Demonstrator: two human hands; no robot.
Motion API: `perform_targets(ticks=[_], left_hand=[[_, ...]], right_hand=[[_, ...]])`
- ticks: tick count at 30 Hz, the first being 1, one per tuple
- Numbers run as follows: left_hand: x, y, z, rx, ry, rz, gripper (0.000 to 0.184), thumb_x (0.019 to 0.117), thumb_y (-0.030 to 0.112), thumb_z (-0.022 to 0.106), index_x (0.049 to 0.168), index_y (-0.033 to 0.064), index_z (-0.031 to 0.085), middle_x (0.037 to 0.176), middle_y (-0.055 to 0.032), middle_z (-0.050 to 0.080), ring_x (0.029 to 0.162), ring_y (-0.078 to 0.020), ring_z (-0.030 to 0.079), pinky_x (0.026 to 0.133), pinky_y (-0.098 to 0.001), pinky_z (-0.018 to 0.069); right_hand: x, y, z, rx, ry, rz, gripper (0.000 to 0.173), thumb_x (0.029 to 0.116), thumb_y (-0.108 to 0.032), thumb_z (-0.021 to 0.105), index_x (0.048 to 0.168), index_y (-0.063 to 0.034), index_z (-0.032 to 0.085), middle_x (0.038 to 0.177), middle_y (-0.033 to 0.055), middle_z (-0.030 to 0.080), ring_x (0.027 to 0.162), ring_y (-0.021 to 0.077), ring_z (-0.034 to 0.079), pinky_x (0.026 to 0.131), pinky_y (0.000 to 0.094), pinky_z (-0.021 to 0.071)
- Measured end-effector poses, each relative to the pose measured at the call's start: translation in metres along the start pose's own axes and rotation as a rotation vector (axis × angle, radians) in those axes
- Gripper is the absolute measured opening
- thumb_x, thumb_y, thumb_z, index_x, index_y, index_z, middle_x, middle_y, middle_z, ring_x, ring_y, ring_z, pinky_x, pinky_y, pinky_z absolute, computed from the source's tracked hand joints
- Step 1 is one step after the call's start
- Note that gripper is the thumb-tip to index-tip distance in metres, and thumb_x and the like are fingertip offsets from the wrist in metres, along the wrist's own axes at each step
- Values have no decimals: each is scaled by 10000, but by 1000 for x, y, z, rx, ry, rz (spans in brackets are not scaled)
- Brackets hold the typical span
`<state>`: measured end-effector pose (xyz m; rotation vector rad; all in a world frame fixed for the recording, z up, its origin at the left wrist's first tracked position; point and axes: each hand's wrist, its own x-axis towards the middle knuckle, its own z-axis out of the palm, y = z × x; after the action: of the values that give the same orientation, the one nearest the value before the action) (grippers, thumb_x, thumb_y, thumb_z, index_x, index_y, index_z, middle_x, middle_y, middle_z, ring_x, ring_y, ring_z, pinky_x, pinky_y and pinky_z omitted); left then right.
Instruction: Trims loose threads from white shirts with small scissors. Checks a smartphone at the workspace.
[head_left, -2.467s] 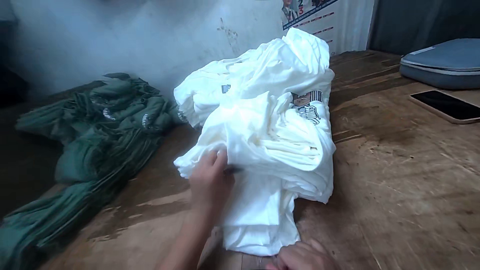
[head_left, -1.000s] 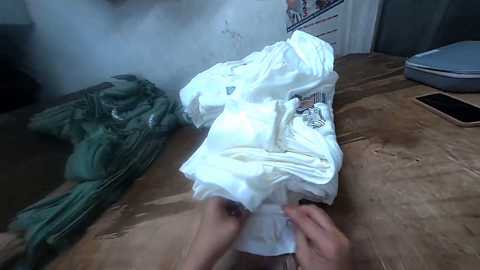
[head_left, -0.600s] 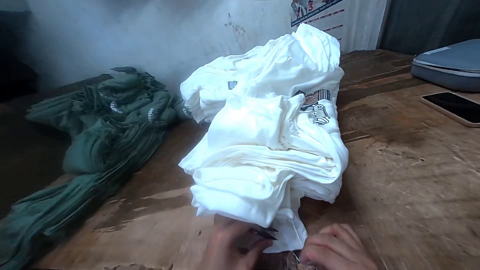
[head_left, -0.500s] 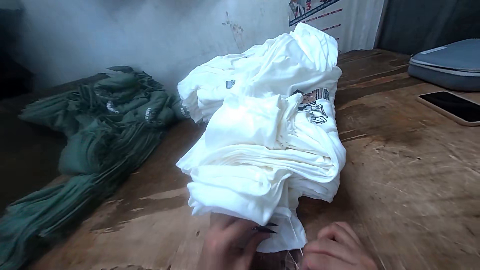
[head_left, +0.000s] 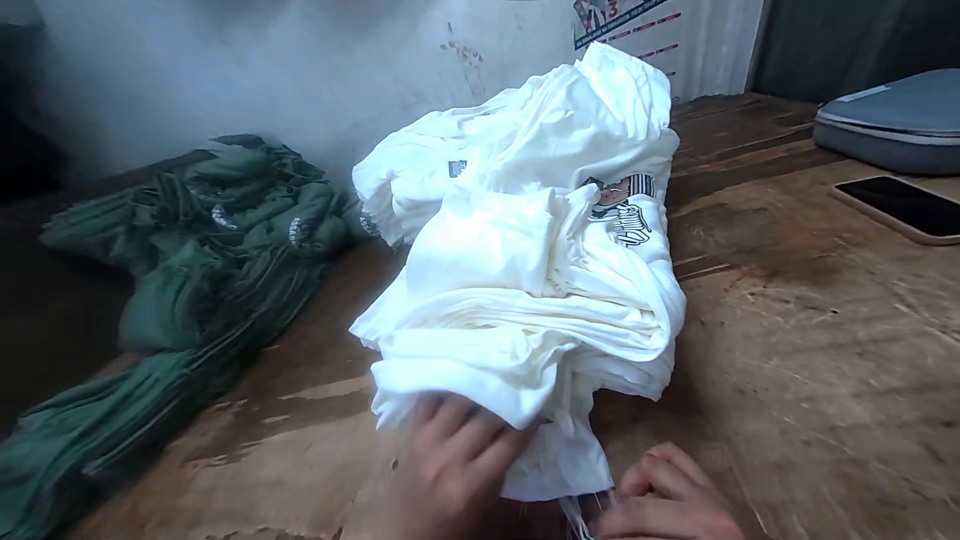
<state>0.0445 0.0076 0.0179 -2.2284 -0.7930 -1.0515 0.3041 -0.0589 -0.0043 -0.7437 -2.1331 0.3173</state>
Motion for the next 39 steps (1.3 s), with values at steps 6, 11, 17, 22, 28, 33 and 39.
perform_targets(ticks=[6, 11, 17, 22, 28, 33, 39], left_hand=[[-4, -24, -23, -45, -128, 39, 120, 1025, 222, 569, 1036, 277, 675, 993, 55, 679, 972, -159, 598, 941, -416, 383], [-6, -15, -17, 87, -129, 74, 141, 980, 150, 578, 958, 243, 681, 880, 26, 682, 870, -209, 626, 836, -430, 447], [-2, -8, -20, -36, -145, -105, 232, 1013, 473, 586, 996, 261, 678, 898, 25, 687, 916, -170, 649, 898, -401, 482], [10, 21, -6, 170, -158, -121, 162, 778, 213, 640, 651, 126, 690, 608, -83, 691, 563, -274, 698, 491, -460, 482], [9, 9, -31, -246, -392, -194, 93, 711, 166, 735, 803, 172, 738, 701, -21, 713, 629, -193, 702, 548, -448, 546], [28, 40, -29, -95, -282, -273, 178, 964, 335, 673, 1004, 174, 738, 923, -96, 705, 870, -293, 698, 779, -483, 560], [28, 49, -4, 187, -173, -155, 142, 908, 176, 644, 859, 179, 777, 746, -34, 699, 707, -247, 680, 664, -430, 517]], right_hand=[[1, 6, -11, 120, 79, 19, 177, 952, -78, 653, 913, -146, 812, 984, -2, 788, 976, 168, 640, 946, 351, 410], [4, 4, -15, 65, -111, 55, 152, 947, -165, 661, 928, -160, 812, 1031, 17, 782, 1009, 226, 653, 970, 457, 394], [19, 0, -5, -58, -8, 364, 261, 821, -137, 683, 1066, -49, 711, 1079, 129, 708, 934, 294, 698, 776, 526, 567], [39, 15, 41, -233, 338, 400, 127, 861, -251, 718, 902, -170, 806, 933, 13, 745, 852, 160, 717, 751, 383, 597], [22, 11, 22, -81, 484, 481, 94, 879, -199, 750, 880, -176, 840, 953, -34, 766, 917, 46, 703, 816, 260, 588], [22, 6, 21, -49, 535, 500, 95, 884, -192, 759, 909, -161, 845, 953, -16, 763, 927, 37, 702, 822, 217, 586], [19, -2, 13, -57, 472, 422, 91, 873, -242, 765, 856, -200, 844, 936, -61, 763, 916, 81, 664, 832, 333, 514]])
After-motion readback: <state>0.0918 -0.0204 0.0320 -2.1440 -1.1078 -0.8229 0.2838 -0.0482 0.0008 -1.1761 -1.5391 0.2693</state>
